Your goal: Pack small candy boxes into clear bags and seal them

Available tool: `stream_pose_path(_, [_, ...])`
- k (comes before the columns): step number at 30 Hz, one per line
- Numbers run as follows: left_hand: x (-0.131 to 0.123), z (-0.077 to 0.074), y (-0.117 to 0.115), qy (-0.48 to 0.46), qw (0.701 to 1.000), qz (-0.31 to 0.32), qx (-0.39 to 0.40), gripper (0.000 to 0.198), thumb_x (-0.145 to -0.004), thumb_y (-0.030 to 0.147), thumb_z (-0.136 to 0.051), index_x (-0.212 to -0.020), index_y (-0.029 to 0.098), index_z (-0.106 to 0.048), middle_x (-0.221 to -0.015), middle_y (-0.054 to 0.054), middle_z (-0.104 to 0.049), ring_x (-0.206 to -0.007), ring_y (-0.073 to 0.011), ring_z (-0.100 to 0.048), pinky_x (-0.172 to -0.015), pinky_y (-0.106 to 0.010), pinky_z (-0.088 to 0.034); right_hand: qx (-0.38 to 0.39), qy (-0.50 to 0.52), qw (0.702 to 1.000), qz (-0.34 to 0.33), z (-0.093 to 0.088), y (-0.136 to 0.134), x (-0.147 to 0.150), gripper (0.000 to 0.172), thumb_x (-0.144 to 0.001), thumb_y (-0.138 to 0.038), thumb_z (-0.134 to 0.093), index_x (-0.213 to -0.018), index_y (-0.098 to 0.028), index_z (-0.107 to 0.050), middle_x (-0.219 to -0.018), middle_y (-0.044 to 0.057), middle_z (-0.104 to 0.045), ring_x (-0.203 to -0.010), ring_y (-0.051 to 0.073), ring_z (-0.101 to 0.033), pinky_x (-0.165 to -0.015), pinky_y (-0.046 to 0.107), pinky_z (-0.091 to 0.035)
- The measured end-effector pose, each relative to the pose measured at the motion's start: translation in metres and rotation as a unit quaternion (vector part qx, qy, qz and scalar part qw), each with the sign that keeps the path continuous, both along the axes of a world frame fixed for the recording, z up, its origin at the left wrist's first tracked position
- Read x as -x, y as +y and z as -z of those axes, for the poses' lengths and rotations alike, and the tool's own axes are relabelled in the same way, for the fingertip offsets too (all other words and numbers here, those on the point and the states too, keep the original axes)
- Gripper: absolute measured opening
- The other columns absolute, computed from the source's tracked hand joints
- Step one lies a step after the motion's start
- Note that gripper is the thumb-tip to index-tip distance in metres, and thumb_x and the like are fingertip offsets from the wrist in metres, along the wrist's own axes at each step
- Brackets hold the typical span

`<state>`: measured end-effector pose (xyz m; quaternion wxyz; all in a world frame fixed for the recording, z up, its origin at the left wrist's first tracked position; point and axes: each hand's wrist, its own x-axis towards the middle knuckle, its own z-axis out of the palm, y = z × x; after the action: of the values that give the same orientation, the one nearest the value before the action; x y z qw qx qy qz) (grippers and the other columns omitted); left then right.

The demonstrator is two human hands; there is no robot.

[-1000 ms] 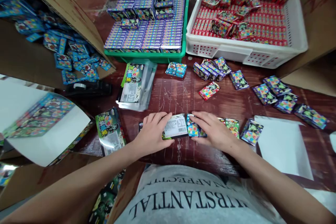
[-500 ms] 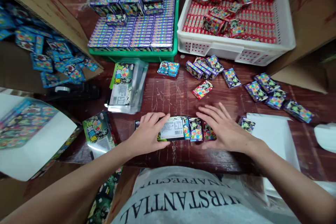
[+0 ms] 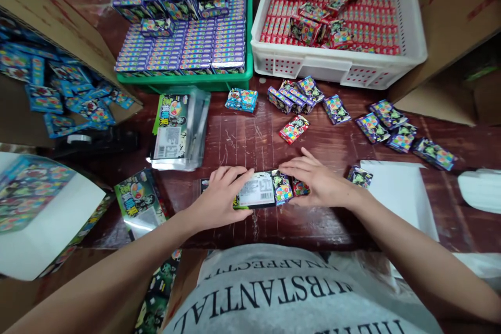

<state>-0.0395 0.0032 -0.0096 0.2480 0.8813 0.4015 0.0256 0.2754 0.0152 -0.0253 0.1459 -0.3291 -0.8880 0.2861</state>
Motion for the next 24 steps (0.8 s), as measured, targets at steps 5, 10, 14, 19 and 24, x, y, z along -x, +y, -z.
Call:
stream_pose_path(5, [-0.01,0.001,-0.009,-0.001,0.999,-0.035,-0.016,0.09,-0.076,0.043,-0.077,-0.154,0.026,-0.034,-0.139,-0.013,-0.049,-0.123,-0.0348,-0.044,-0.105,-0.052,-0.036,-0.011,-0.015,1.0,0.015,0.0,-0.009,0.008,0.089,-0.082,-0.062,-0.072,-0.154,-0.023,-0.037,-0.148,0.015,-0.054,-0.139,0.032,-0.047,-0.124,0.064,-0.013])
stream_pose_path(10, [-0.012,0.0,-0.012,0.006,0.999,-0.045,-0.016,0.087,-0.076,0.04,-0.077,-0.152,0.024,-0.036,-0.139,-0.012,-0.049,-0.122,-0.0336,-0.044,-0.104,-0.05,-0.037,-0.023,-0.101,0.991,0.082,-0.013,-0.018,-0.025,0.112,-0.072,-0.075,-0.072,-0.159,-0.021,-0.026,-0.156,0.019,-0.042,-0.146,0.042,-0.033,-0.12,0.073,-0.003])
stream_pose_path(14, [-0.017,0.002,-0.012,0.0,0.999,-0.038,-0.012,0.088,-0.075,0.043,-0.077,-0.152,0.026,-0.037,-0.139,-0.012,-0.049,-0.123,-0.0344,-0.044,-0.104,-0.05,-0.037,-0.01,-0.064,0.996,0.067,-0.011,-0.02,-0.025,0.077,-0.084,-0.056,-0.07,-0.15,-0.027,-0.042,-0.139,0.01,-0.06,-0.135,0.034,-0.049,-0.122,0.071,-0.002])
stream_pose_path(19, [-0.023,0.002,-0.013,-0.003,0.999,-0.033,-0.015,0.089,-0.074,0.042,-0.078,-0.152,0.025,-0.038,-0.139,-0.012,-0.049,-0.121,-0.0341,-0.044,-0.103,-0.051,-0.037,-0.02,-0.035,0.998,0.054,-0.004,-0.018,-0.006,0.07,-0.084,-0.056,-0.072,-0.144,-0.029,-0.048,-0.138,0.008,-0.062,-0.13,0.032,-0.052,-0.122,0.07,0.003])
stream_pose_path(24, [-0.019,0.002,-0.007,0.002,1.0,-0.008,-0.006,0.087,-0.076,0.042,-0.075,-0.153,0.024,-0.038,-0.143,-0.012,-0.048,-0.124,-0.0349,-0.043,-0.107,-0.052,-0.035,-0.017,-0.039,0.998,0.038,-0.008,-0.01,-0.012,0.07,-0.081,-0.061,-0.073,-0.139,-0.028,-0.052,-0.134,0.006,-0.064,-0.129,0.03,-0.052,-0.122,0.067,0.005])
